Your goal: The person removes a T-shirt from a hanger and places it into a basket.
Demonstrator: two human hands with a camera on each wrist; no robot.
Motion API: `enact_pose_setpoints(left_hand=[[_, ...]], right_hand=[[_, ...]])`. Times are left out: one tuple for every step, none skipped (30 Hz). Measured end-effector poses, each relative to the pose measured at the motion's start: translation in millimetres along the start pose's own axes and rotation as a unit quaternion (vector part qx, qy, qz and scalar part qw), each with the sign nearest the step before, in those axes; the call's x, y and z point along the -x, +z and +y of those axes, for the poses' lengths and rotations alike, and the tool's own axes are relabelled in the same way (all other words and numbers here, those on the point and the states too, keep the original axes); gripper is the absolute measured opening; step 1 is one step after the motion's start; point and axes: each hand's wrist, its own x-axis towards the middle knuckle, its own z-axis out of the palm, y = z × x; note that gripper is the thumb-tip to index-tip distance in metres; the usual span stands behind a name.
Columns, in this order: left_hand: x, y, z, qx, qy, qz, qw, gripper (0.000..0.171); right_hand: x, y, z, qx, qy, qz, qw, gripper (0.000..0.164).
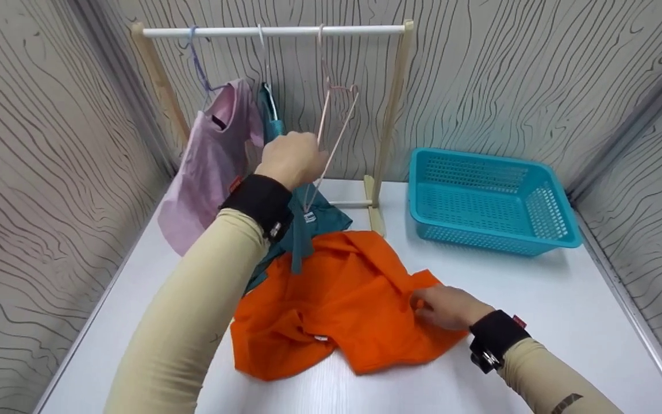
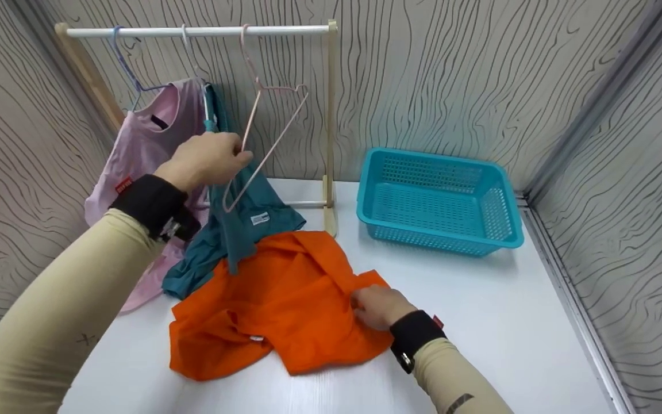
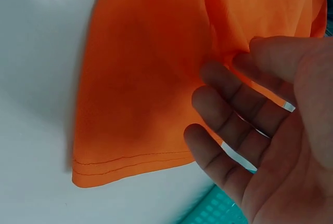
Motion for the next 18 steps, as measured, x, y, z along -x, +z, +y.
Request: enact_pose_setpoints(left_hand=[[4.8, 1.9, -0.9, -0.008, 0.001, -0.003, 1.0000, 0.036], [9.8, 3.7, -2.1, -0.019, 0.001, -0.008, 0.9998, 0.038], [14.9, 5.7, -3.6, -0.028, 0.000, -0.015, 0.9995, 0.040], [20.3, 7.5, -5.8, -0.039, -0.001, -0.024, 0.9990, 0.043], [26.3, 9.1, -8.0, -0.046, -0.003, -0.035, 0.9983, 0.045], [32.4, 10.7, -10.6, -0.052, -0.005, -0.048, 0.9975, 0.046], [38.8, 12.2, -13.2, -0.054, -0.010, -0.064, 0.9964, 0.049], [45.2, 13.6, -16.0, -0.056, -0.014, -0.081, 0.9951, 0.050], [51.7, 14.9, -19.0, -0.054, -0.016, -0.096, 0.9938, 0.051], [58.1, 16.5, -21.8, -0.055, -0.017, -0.111, 0.9922, 0.052], [63.8, 18.9, -24.8, -0.055, -0.017, -0.126, 0.9904, 0.053], [69.4, 22.1, -27.7, -0.054, -0.018, -0.139, 0.9886, 0.054], [74.7, 26.1, -30.3, -0.056, -0.019, -0.152, 0.9867, 0.054], [79.5, 31.6, -32.9, -0.061, -0.015, -0.163, 0.9846, 0.054], [84.2, 38.5, -35.4, -0.066, -0.011, -0.173, 0.9827, 0.054], [88.5, 47.0, -37.8, -0.074, -0.008, -0.183, 0.9802, 0.053], [92.7, 56.5, -40.1, -0.082, -0.007, -0.192, 0.9778, 0.052], [96.7, 66.9, -42.7, -0.089, -0.004, -0.199, 0.9759, 0.051]], right_hand=[[0.7, -0.6, -0.8, 0.002, -0.004, 0.001, 1.000, 0.014], [1.6, -1.0, -1.4, 0.004, -0.008, 0.002, 1.000, 0.013], [2.5, -1.6, -1.8, 0.007, -0.009, 0.002, 1.000, 0.013], [2.3, -2.2, -2.3, 0.008, -0.009, 0.001, 1.000, 0.012], [2.0, -2.8, -2.5, 0.008, -0.009, 0.000, 1.000, 0.012], [1.7, -3.3, -2.8, 0.008, -0.008, -0.001, 1.000, 0.012], [1.3, -3.7, -2.9, 0.007, -0.004, -0.004, 1.000, 0.012], [1.0, -4.3, -3.4, 0.005, 0.000, -0.007, 1.000, 0.013], [0.5, -4.8, -3.7, 0.004, 0.005, -0.009, 1.000, 0.012], [-0.2, -5.0, -4.0, 0.001, 0.009, -0.011, 1.000, 0.013], [-0.9, -5.1, -4.4, 0.000, 0.011, -0.013, 1.000, 0.012], [-1.6, -5.1, -5.0, -0.001, 0.016, -0.015, 1.000, 0.012], [-2.3, -4.9, -5.6, -0.003, 0.021, -0.017, 1.000, 0.013], [-2.9, -4.8, -6.5, -0.004, 0.024, -0.019, 1.000, 0.013], [-3.6, -4.3, -7.2, -0.004, 0.027, -0.021, 0.999, 0.013], [-4.1, -3.9, -8.3, -0.005, 0.029, -0.022, 0.999, 0.014], [-4.6, -3.5, -9.5, -0.006, 0.031, -0.023, 0.999, 0.014], [-4.9, -3.1, -11.0, -0.007, 0.033, -0.024, 0.999, 0.015]])
